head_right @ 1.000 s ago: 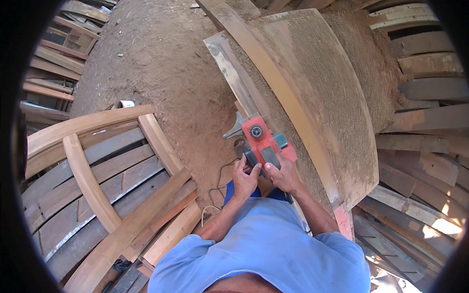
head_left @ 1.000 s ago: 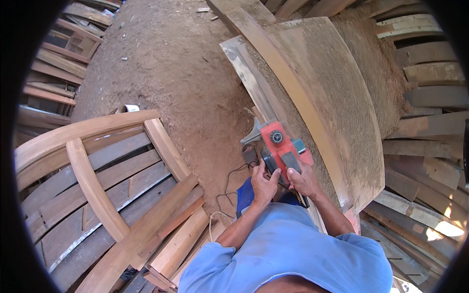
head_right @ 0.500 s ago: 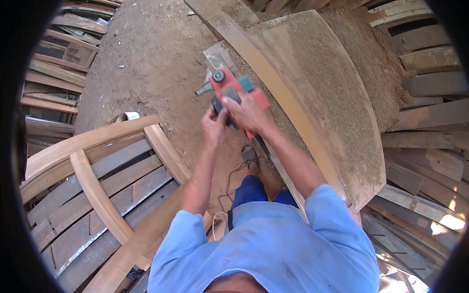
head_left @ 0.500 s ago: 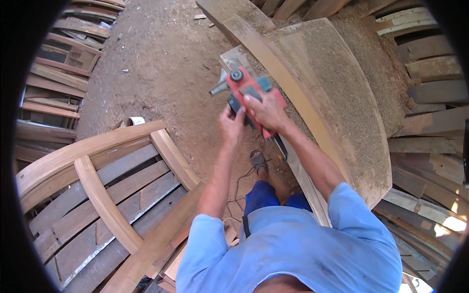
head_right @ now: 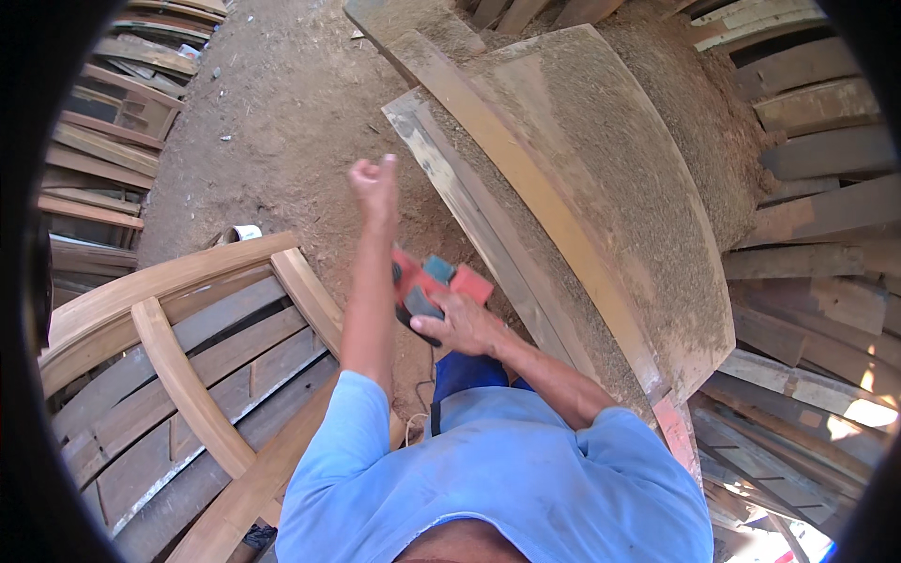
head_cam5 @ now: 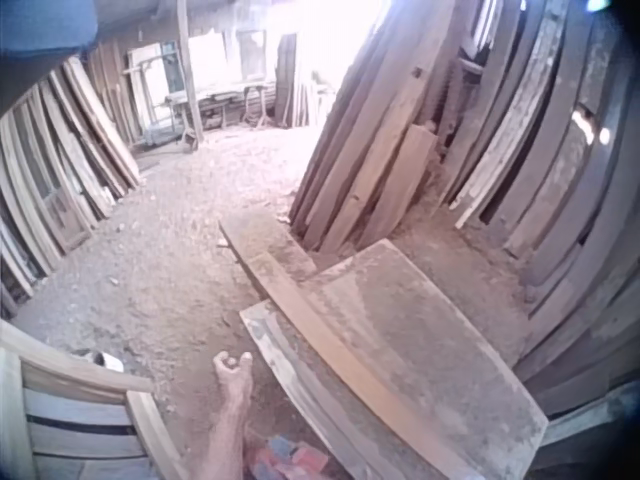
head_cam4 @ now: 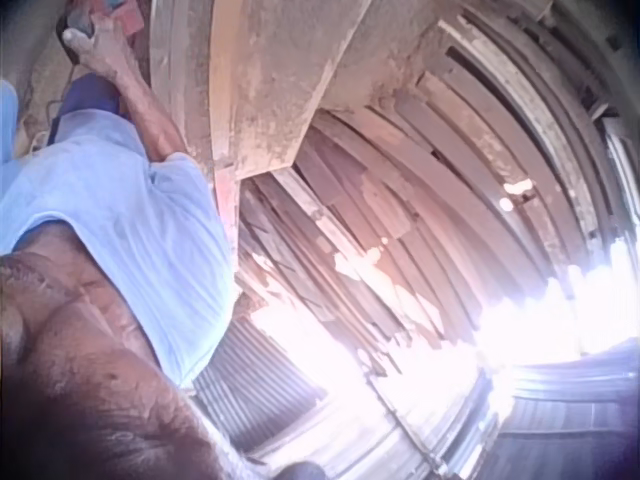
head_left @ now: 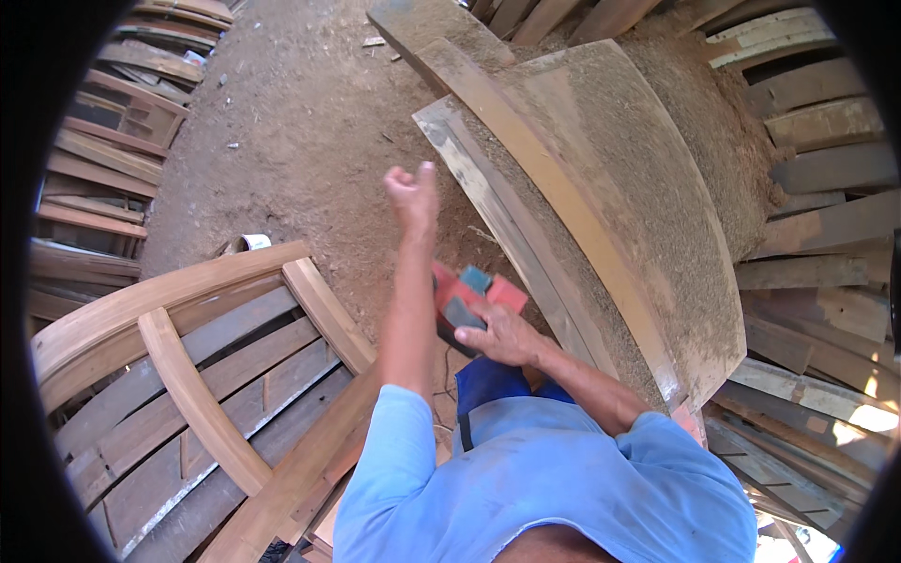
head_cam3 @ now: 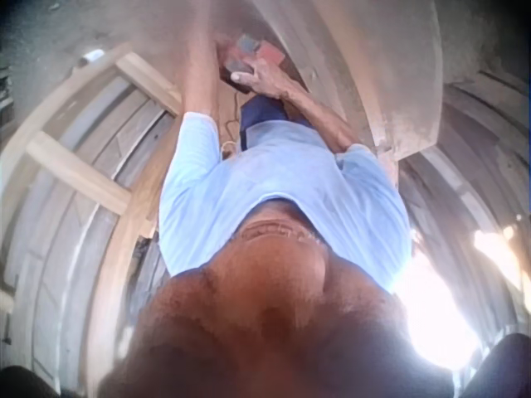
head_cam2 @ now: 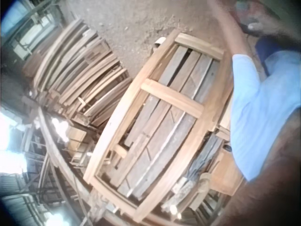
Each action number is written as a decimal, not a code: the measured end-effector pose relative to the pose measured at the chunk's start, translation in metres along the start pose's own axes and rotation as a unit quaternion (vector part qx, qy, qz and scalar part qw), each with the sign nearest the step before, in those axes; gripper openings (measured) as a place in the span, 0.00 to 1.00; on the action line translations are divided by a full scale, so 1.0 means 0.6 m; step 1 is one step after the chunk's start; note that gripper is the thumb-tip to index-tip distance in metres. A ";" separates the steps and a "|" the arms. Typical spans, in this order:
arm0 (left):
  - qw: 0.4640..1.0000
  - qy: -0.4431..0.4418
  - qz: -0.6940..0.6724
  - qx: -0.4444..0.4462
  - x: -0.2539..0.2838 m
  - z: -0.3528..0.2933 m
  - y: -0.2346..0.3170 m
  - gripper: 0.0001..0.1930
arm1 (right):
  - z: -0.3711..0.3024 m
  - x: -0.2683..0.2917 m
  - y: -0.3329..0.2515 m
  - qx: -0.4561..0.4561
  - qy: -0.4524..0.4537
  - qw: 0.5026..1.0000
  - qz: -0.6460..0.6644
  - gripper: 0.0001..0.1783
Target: The person planes a wooden board using an electric planer, touches the wood surface by hand, handles wooden pieces, and planes the board again.
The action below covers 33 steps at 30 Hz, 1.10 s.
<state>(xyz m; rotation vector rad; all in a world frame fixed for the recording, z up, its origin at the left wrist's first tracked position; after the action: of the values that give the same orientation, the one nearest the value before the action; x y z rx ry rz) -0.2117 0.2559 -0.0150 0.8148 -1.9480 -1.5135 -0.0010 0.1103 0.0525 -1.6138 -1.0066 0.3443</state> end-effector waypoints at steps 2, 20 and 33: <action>0.993 -0.050 -0.010 0.105 -0.033 -0.020 -0.115 0.26 | -0.053 -0.042 0.008 -0.036 -0.044 0.998 0.021 0.32; 0.952 -0.127 -0.023 0.278 -0.057 -0.532 -0.323 0.09 | -0.469 -0.083 0.128 -0.093 0.005 0.996 -0.003 0.33; 0.911 -0.226 -0.098 0.332 -0.073 -0.601 -0.359 0.06 | -0.553 -0.173 0.210 -0.210 0.105 0.970 0.070 0.34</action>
<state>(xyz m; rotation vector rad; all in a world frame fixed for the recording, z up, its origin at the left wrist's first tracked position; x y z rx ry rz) 0.1089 0.0140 -0.1453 1.0181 -2.8850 -1.2079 0.2193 -0.1838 0.0122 -2.0621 -0.8393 0.0494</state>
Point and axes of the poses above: each hand's wrist, its own z-axis towards the middle knuckle, its own x-axis out of the back of the hand, y = z × x, the point moved 10 cm from there along z, towards the middle knuckle, and after that the axes turned 6 degrees about -z, right-handed, at the moved point
